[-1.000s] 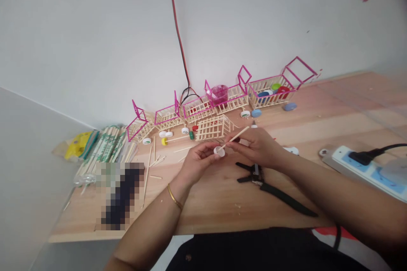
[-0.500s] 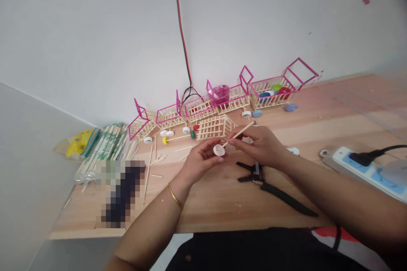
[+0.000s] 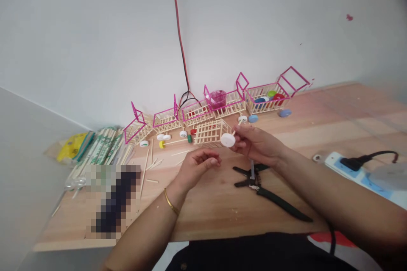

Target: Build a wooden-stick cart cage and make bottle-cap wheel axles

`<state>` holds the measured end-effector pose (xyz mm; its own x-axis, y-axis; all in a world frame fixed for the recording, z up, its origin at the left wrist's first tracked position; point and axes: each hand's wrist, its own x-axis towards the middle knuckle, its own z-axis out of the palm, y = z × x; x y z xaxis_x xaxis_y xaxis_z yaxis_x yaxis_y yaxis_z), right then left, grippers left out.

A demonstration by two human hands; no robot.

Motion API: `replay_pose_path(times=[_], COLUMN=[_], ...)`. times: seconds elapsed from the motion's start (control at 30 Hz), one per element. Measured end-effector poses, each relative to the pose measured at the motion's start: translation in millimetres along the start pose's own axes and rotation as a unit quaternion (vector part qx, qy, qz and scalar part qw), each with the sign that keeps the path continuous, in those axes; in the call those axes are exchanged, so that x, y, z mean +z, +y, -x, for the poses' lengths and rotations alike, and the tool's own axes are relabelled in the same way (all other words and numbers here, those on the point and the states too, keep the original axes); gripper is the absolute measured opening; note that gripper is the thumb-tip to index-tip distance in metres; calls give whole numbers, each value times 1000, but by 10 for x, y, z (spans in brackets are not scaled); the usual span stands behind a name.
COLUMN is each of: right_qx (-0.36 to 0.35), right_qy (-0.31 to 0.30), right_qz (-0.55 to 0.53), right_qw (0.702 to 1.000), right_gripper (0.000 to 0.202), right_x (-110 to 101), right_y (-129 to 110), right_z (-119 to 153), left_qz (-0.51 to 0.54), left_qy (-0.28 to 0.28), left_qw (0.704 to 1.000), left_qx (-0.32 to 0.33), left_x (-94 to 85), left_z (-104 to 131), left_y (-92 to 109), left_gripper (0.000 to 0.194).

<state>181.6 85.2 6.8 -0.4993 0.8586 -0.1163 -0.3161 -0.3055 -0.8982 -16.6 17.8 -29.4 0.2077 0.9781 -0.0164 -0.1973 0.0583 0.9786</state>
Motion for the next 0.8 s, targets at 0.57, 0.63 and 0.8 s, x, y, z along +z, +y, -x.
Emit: replay_pose_path(times=[0.57, 0.63, 0.8], right_qx=[-293, -296, -297], right_qy=[-32, -35, -40], right_qz=[492, 497, 517], right_qw=[819, 815, 802], right_gripper=[17, 17, 17], right_x=[78, 69, 53], right_y=[-26, -19, -2], right_z=[208, 198, 175], left_qz=[31, 33, 35], left_qy=[-17, -23, -34], left_qw=[999, 999, 999], left_qx=[-22, -18, -20], left_x=[64, 67, 63], left_z=[-17, -18, -22], left_y=[13, 10, -13], left_gripper=[37, 37, 38])
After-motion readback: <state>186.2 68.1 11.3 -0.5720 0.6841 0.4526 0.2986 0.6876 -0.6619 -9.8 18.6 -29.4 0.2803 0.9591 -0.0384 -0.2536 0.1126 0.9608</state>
